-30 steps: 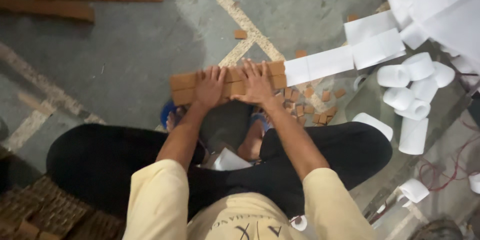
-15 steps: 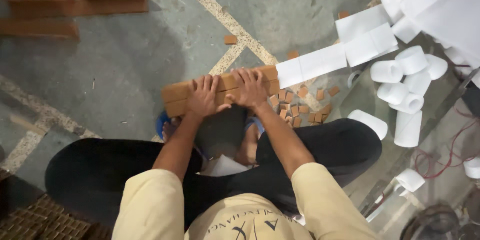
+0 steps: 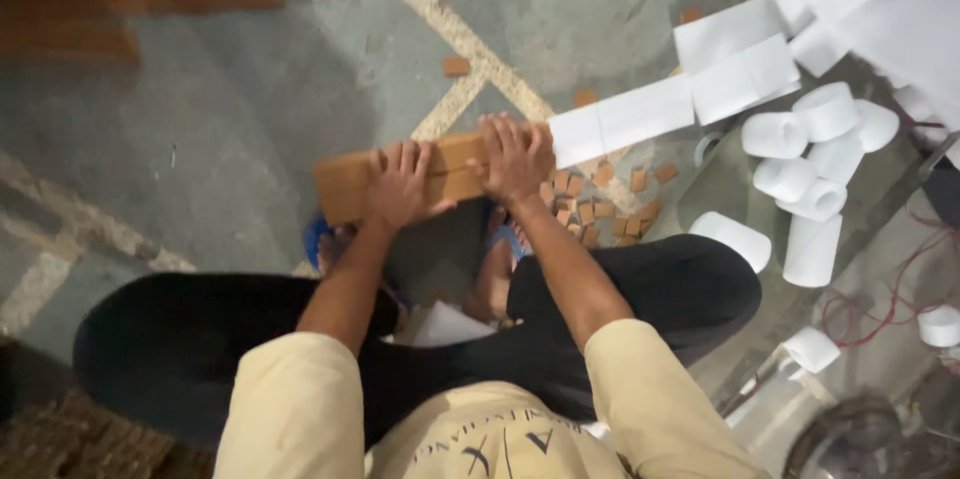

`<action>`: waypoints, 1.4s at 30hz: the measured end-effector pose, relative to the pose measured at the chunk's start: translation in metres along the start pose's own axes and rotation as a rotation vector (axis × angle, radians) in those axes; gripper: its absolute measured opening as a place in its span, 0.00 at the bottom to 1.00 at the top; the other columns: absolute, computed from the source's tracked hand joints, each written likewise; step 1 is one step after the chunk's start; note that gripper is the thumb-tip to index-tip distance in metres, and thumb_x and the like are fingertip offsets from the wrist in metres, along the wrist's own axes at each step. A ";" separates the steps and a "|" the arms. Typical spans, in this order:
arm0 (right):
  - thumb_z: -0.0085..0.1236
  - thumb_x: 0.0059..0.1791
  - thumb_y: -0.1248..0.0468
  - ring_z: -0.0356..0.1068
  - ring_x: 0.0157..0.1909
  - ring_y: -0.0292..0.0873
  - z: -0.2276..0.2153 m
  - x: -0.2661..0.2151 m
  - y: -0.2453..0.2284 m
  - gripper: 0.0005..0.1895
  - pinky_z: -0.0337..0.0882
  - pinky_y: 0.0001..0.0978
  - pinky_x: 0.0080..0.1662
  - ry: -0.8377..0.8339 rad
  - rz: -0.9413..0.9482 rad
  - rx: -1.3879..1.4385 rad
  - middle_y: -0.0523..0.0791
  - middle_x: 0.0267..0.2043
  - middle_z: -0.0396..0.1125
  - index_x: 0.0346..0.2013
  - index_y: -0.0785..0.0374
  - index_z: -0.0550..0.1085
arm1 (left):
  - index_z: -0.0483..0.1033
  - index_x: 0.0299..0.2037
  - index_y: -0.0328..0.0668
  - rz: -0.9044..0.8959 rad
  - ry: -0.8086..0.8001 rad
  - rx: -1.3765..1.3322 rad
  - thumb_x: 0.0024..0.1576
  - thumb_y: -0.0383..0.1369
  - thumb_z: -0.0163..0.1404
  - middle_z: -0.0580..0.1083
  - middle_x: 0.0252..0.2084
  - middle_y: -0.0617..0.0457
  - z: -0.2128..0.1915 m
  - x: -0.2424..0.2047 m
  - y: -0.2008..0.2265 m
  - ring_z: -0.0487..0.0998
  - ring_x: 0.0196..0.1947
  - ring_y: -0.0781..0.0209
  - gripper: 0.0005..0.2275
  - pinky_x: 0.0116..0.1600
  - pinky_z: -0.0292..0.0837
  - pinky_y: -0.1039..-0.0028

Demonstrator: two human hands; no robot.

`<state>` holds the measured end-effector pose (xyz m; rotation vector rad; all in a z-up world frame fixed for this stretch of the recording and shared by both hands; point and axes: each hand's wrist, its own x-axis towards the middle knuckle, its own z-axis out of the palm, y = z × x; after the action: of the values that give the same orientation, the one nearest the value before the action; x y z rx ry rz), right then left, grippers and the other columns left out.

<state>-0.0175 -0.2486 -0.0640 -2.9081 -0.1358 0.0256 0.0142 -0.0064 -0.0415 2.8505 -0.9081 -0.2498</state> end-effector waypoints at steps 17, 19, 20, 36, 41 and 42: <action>0.68 0.31 0.29 0.50 0.71 0.56 -0.051 0.025 -0.018 0.70 0.47 0.66 0.68 -0.366 -0.323 -0.273 0.52 0.69 0.52 0.74 0.64 0.50 | 0.58 0.68 0.40 -0.061 -0.152 -0.076 0.33 0.50 0.69 0.63 0.66 0.43 -0.060 -0.040 -0.072 0.60 0.68 0.44 0.51 0.67 0.50 0.44; 0.69 0.31 0.30 0.50 0.71 0.55 -0.050 0.022 -0.016 0.69 0.49 0.65 0.68 -0.367 -0.316 -0.250 0.52 0.68 0.52 0.74 0.63 0.50 | 0.59 0.67 0.40 -0.057 -0.160 -0.116 0.33 0.48 0.70 0.65 0.62 0.44 -0.061 -0.039 -0.074 0.62 0.66 0.45 0.49 0.67 0.52 0.47; 0.69 0.30 0.30 0.51 0.70 0.55 -0.048 0.022 -0.016 0.70 0.49 0.64 0.68 -0.372 -0.318 -0.244 0.52 0.68 0.52 0.74 0.63 0.50 | 0.60 0.66 0.40 -0.052 -0.148 -0.129 0.33 0.48 0.70 0.66 0.61 0.45 -0.060 -0.037 -0.076 0.63 0.66 0.46 0.48 0.67 0.53 0.49; 0.71 0.30 0.31 0.48 0.72 0.56 -0.050 0.022 -0.033 0.71 0.44 0.66 0.69 -0.438 -0.191 -0.281 0.52 0.69 0.49 0.74 0.62 0.47 | 0.56 0.67 0.40 -0.038 -0.005 -0.049 0.29 0.59 0.66 0.59 0.69 0.41 -0.060 -0.030 -0.044 0.56 0.69 0.43 0.55 0.67 0.43 0.37; 0.72 0.26 0.31 0.46 0.75 0.56 -0.037 0.018 -0.035 0.72 0.43 0.74 0.66 -0.320 -0.222 -0.326 0.52 0.74 0.45 0.73 0.60 0.49 | 0.57 0.71 0.37 0.013 -0.032 -0.014 0.37 0.62 0.63 0.61 0.69 0.41 -0.043 -0.008 -0.019 0.57 0.69 0.42 0.53 0.70 0.47 0.38; 0.72 0.27 0.32 0.46 0.76 0.55 -0.035 0.012 -0.035 0.71 0.44 0.75 0.67 -0.290 -0.259 -0.283 0.52 0.75 0.46 0.73 0.58 0.50 | 0.57 0.72 0.38 0.012 -0.057 -0.001 0.38 0.61 0.63 0.61 0.69 0.42 -0.041 -0.012 -0.017 0.57 0.70 0.43 0.53 0.70 0.47 0.38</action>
<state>-0.0075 -0.2217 -0.0225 -3.1215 -0.6102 0.4164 0.0226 0.0179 -0.0030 2.8494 -0.9346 -0.3318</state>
